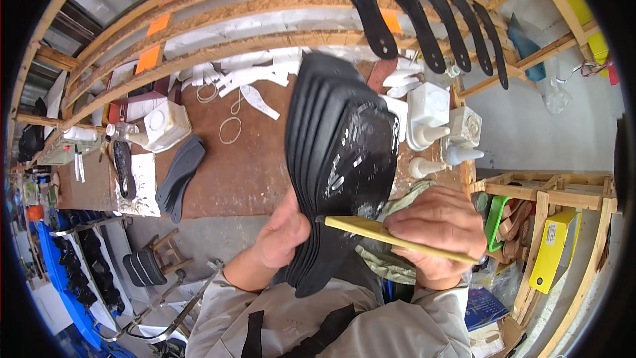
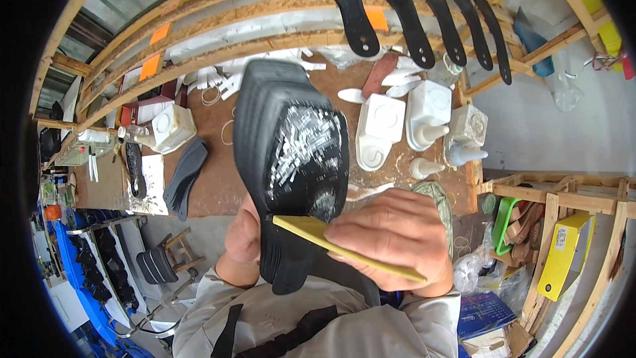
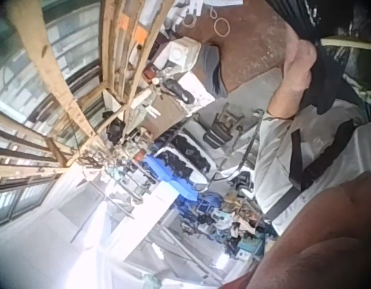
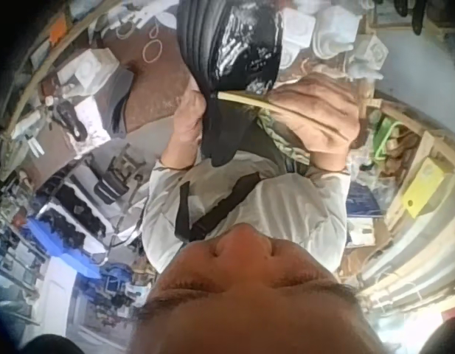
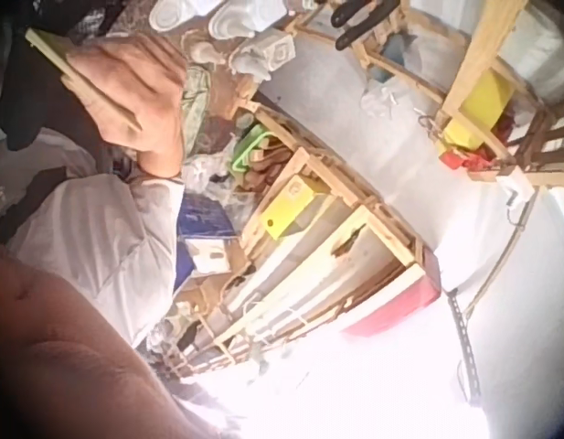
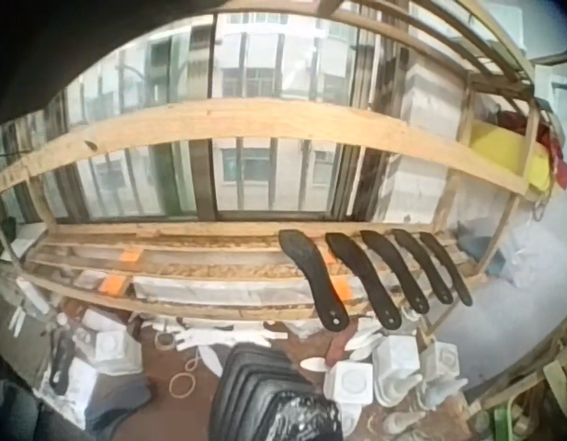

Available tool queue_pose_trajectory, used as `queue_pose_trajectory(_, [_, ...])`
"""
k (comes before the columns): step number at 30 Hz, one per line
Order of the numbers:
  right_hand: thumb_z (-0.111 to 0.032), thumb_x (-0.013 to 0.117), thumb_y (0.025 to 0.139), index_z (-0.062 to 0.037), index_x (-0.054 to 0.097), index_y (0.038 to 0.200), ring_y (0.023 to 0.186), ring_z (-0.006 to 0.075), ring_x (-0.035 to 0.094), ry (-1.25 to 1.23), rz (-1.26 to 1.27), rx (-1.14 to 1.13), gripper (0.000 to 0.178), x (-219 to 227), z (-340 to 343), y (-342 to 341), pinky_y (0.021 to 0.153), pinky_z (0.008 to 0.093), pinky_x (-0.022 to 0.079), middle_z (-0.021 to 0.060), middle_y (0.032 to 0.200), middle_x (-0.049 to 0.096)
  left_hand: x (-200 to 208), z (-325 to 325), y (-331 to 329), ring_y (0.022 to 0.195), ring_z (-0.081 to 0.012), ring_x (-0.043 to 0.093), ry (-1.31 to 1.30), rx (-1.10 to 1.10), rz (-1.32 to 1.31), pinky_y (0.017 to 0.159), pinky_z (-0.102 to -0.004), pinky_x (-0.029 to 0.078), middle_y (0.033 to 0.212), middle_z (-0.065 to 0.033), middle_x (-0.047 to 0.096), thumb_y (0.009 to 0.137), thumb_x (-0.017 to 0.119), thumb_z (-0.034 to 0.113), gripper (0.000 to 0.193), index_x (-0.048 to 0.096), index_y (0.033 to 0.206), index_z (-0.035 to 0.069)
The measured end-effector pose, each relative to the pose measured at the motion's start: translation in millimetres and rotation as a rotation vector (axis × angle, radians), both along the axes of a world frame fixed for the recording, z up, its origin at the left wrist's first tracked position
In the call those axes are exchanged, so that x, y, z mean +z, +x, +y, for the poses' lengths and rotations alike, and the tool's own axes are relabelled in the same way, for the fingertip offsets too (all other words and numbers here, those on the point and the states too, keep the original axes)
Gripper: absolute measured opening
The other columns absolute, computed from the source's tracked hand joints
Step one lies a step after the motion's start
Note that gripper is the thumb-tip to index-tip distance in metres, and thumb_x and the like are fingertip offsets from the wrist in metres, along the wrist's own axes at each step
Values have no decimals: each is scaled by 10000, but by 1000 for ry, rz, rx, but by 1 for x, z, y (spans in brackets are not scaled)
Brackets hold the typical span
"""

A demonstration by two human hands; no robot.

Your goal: Applying adhesive to the bottom of shoe outsoles with a brush and placing them on a rack.

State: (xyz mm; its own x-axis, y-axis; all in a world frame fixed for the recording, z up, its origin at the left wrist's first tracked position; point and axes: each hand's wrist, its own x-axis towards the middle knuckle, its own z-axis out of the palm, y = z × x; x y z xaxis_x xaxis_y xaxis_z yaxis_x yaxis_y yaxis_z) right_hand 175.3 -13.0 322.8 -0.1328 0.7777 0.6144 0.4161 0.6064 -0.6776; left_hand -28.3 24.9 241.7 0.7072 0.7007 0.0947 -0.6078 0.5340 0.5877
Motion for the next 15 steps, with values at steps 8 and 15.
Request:
queue_pose_trajectory(8, [-80, 724, 733, -9, 698, 840, 563, 163, 616, 222, -14, -169, 131, 30, 55, 18, 512, 282, 471, 88, 709, 673, 16, -3, -9, 1152, -304, 514, -56, -64, 11, 972, -438, 414, 1325, -209, 434, 887, 531, 147, 650, 190, 1415, -16])
queue_pose_trajectory(15, [-42, 685, 725, 26, 673, 821, 637, 204, 620, 157, 45, -284, 119, 12, 5, 8, 585, 297, 482, 138, 751, 666, 17, -5, -17, 1123, -450, 512, -67, 60, 127, 885, -617, 450, 1293, -305, 432, 828, 640, 232, 736, 254, 1371, -80])
